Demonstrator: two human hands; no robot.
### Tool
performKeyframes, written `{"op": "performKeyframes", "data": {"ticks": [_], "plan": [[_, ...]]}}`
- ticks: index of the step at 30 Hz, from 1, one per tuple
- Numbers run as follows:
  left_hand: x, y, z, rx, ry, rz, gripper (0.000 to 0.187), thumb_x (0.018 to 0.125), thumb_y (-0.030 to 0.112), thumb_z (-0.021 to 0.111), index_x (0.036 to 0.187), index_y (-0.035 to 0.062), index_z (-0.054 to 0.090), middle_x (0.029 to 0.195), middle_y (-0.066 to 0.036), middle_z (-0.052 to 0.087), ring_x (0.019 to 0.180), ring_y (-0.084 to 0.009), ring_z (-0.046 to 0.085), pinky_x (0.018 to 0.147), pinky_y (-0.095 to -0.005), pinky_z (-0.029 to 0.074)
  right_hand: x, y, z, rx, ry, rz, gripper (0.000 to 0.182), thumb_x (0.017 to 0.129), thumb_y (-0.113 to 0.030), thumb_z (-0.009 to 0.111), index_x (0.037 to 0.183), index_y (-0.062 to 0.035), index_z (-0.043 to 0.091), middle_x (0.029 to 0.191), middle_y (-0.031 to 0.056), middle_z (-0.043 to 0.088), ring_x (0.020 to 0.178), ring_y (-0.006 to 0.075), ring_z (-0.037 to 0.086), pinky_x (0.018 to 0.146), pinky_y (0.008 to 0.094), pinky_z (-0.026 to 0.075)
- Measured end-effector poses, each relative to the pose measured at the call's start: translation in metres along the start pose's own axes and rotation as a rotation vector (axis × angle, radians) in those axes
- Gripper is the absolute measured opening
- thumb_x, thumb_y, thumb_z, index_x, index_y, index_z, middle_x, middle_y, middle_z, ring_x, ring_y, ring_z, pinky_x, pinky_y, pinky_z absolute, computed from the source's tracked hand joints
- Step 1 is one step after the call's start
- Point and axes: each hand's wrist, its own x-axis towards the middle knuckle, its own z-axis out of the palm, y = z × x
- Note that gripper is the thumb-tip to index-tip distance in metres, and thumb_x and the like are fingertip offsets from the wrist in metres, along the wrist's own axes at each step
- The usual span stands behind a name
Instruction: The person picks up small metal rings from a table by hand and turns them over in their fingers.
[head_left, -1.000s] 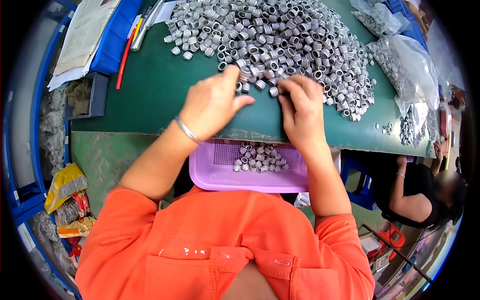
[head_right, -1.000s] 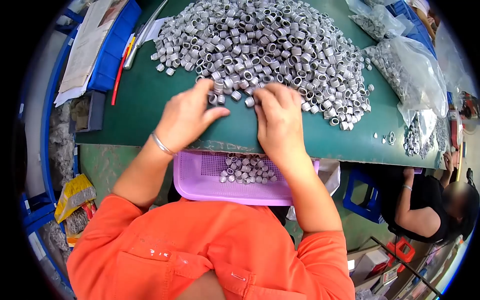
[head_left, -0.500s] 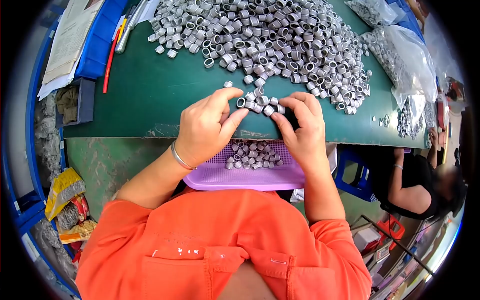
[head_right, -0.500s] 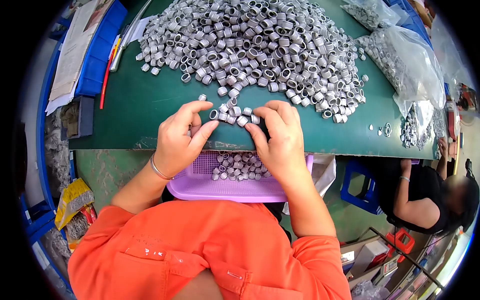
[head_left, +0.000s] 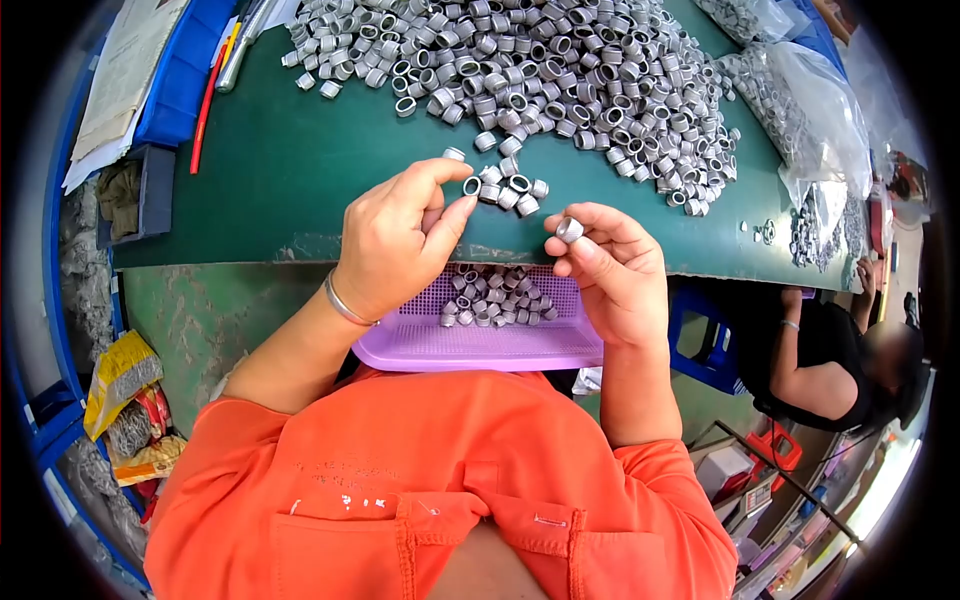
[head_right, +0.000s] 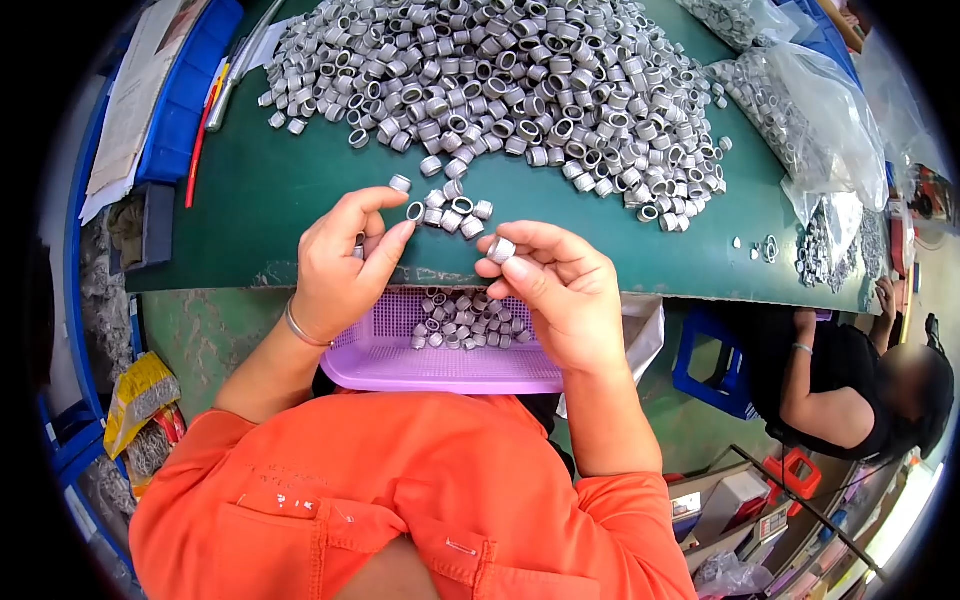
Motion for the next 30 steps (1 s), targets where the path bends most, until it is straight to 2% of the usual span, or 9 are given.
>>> {"op": "performKeyframes", "data": {"ticks": [7, 10, 12, 14, 17, 19, 22, 25, 30], "plan": [[-0.001, -0.001, 0.001, -0.002, 0.005, 0.020, 0.023, 0.075, -0.002, 0.069, 0.096, 0.0028, 0.060, 0.058, 0.000, 0.044, 0.047, -0.0083, 0.040, 0.046, -0.0232, 0.035, -0.004, 0.000, 0.000, 0.102, -0.004, 0.003, 0.020, 0.083, 0.011, 0.053, 0.100, 0.0034, 0.060, 0.105, 0.0190, 0.064, 0.096, 0.0226, 0.064, 0.073, 0.0287, 0.055], [0.000, 0.000, 0.001, -0.008, 0.008, 0.012, 0.023, 0.076, -0.002, 0.069, 0.096, 0.0029, 0.060, 0.057, 0.000, 0.044, 0.047, -0.0084, 0.040, 0.046, -0.0233, 0.035, 0.005, 0.005, -0.007, -0.269, -0.202, -0.257, 0.021, 0.078, 0.014, 0.051, 0.092, 0.0023, 0.062, 0.104, 0.0158, 0.063, 0.095, 0.0217, 0.062, 0.073, 0.0291, 0.053], [0.000, 0.002, 0.000, 0.007, 0.007, -0.009, 0.022, 0.075, 0.001, 0.069, 0.094, 0.0047, 0.061, 0.057, -0.002, 0.046, 0.047, -0.0120, 0.044, 0.046, -0.0261, 0.037, 0.015, 0.000, 0.003, -0.928, -0.073, -0.519, 0.021, 0.075, 0.014, 0.053, 0.089, 0.0013, 0.063, 0.097, 0.0128, 0.062, 0.089, 0.0207, 0.061, 0.072, 0.0294, 0.050], [0.000, 0.003, 0.000, 0.019, 0.008, -0.024, 0.020, 0.074, 0.004, 0.069, 0.093, 0.0066, 0.061, 0.056, -0.003, 0.049, 0.046, -0.0156, 0.048, 0.046, -0.0289, 0.039, 0.028, 0.000, 0.028, -1.170, 0.134, -0.524, 0.023, 0.075, 0.010, 0.059, 0.096, -0.0003, 0.062, 0.087, 0.0104, 0.062, 0.080, 0.0185, 0.058, 0.067, 0.0278, 0.047], [0.000, 0.002, -0.001, 0.021, 0.017, -0.032, 0.021, 0.074, 0.004, 0.070, 0.093, 0.0066, 0.062, 0.057, -0.003, 0.050, 0.046, -0.0157, 0.049, 0.046, -0.0289, 0.040, 0.037, 0.007, 0.011, -1.338, 0.012, -0.596, 0.027, 0.077, 0.009, 0.060, 0.102, -0.0010, 0.059, 0.092, 0.0091, 0.063, 0.081, 0.0148, 0.059, 0.068, 0.0248, 0.048], [0.000, 0.001, 0.000, 0.002, 0.024, -0.021, 0.021, 0.073, 0.004, 0.070, 0.092, 0.0068, 0.061, 0.057, -0.004, 0.050, 0.046, -0.0159, 0.049, 0.046, -0.0291, 0.040, 0.029, 0.009, 0.013, -0.886, 0.127, -0.348, 0.031, 0.080, 0.009, 0.059, 0.109, -0.0021, 0.056, 0.097, 0.0084, 0.064, 0.084, 0.0116, 0.059, 0.072, 0.0225, 0.048], [0.000, 0.000, 0.000, 0.006, 0.017, -0.012, 0.021, 0.073, 0.004, 0.070, 0.092, 0.0069, 0.061, 0.058, -0.004, 0.051, 0.046, -0.0158, 0.049, 0.045, -0.0289, 0.039, 0.019, -0.001, 0.012, -0.491, 0.059, -0.223, 0.035, 0.083, 0.010, 0.056, 0.116, 0.0026, 0.049, 0.101, 0.0134, 0.064, 0.087, 0.0136, 0.061, 0.074, 0.0238, 0.051], [0.000, 0.001, -0.001, 0.006, 0.007, -0.027, 0.020, 0.073, 0.003, 0.070, 0.091, 0.0071, 0.061, 0.057, -0.004, 0.050, 0.046, -0.0159, 0.048, 0.045, -0.0290, 0.039, 0.015, 0.000, 0.003, -0.189, -0.015, -0.176, 0.035, 0.084, 0.009, 0.057, 0.117, 0.0038, 0.048, 0.103, 0.0166, 0.063, 0.088, 0.0162, 0.062, 0.073, 0.0260, 0.053], [-0.001, -0.002, 0.000, -0.001, 0.009, -0.002, 0.021, 0.074, 0.001, 0.069, 0.093, 0.0056, 0.061, 0.056, -0.002, 0.046, 0.046, -0.0130, 0.044, 0.045, -0.0268, 0.037, 0.010, 0.000, 0.003, 0.041, -0.067, -0.103, 0.034, 0.084, 0.009, 0.057, 0.116, 0.0030, 0.047, 0.104, 0.0179, 0.062, 0.091, 0.0186, 0.063, 0.074, 0.0280, 0.055]]}}
